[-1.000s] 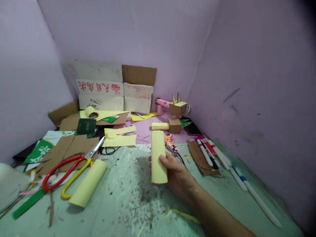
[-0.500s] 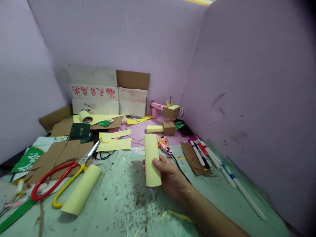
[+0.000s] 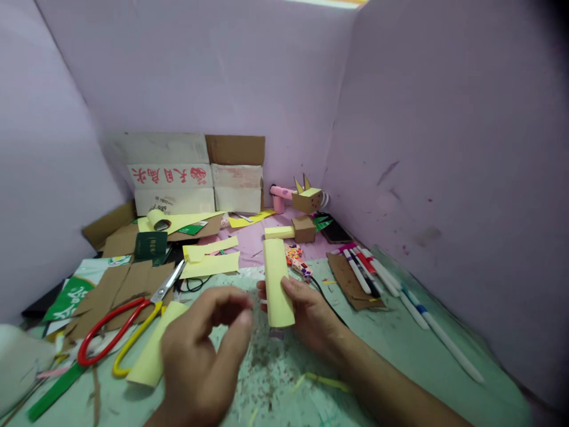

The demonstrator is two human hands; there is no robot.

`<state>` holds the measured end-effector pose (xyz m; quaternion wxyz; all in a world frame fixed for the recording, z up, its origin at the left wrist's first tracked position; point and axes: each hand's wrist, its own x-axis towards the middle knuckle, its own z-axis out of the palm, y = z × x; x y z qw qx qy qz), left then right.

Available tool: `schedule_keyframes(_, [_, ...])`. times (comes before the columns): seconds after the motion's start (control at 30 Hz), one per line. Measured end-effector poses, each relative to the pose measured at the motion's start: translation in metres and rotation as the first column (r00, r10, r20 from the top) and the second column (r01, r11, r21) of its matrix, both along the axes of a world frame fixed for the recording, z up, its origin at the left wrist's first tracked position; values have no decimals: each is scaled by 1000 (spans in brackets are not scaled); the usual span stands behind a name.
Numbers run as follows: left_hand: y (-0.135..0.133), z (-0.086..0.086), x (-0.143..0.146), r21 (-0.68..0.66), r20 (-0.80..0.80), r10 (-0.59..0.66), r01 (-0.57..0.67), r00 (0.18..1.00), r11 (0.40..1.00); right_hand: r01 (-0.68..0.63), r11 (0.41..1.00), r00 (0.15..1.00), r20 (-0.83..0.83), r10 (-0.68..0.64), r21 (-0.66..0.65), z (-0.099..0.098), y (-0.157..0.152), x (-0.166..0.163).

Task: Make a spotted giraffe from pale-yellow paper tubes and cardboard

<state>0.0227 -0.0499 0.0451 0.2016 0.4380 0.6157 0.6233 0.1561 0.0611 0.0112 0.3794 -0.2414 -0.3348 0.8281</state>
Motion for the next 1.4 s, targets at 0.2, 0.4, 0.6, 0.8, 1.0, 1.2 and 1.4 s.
schedule_keyframes(0.2, [46,-36,4,-93,525,-323,431,787,898,-73,996,991,-105,78,50,0,-3,-2])
schedule_keyframes(0.4, [44,-48,11,17,635,-422,535,647,845,-80,984,991,-94,95,157,-2,-7,-6])
schedule_keyframes(0.6, [39,-39,15,61,830,-410,670,377,740,-147,985,989,-22,150,89,-4,0,-4])
schedule_keyframes(0.8, [39,-42,14,136,848,-435,669,303,731,-119,989,991,-56,124,86,-1,0,-1])
schedule_keyframes(1.0, [40,-41,13,77,818,-410,629,404,773,-67,987,992,-92,81,146,1,2,1])
schedule_keyframes(1.2, [42,-50,18,-80,558,-369,491,743,867,19,984,996,-88,-3,175,-10,7,-4])
schedule_keyframes(1.4, [45,-49,21,-194,607,-147,325,781,925,59,965,998,-16,-57,254,-3,11,-4])
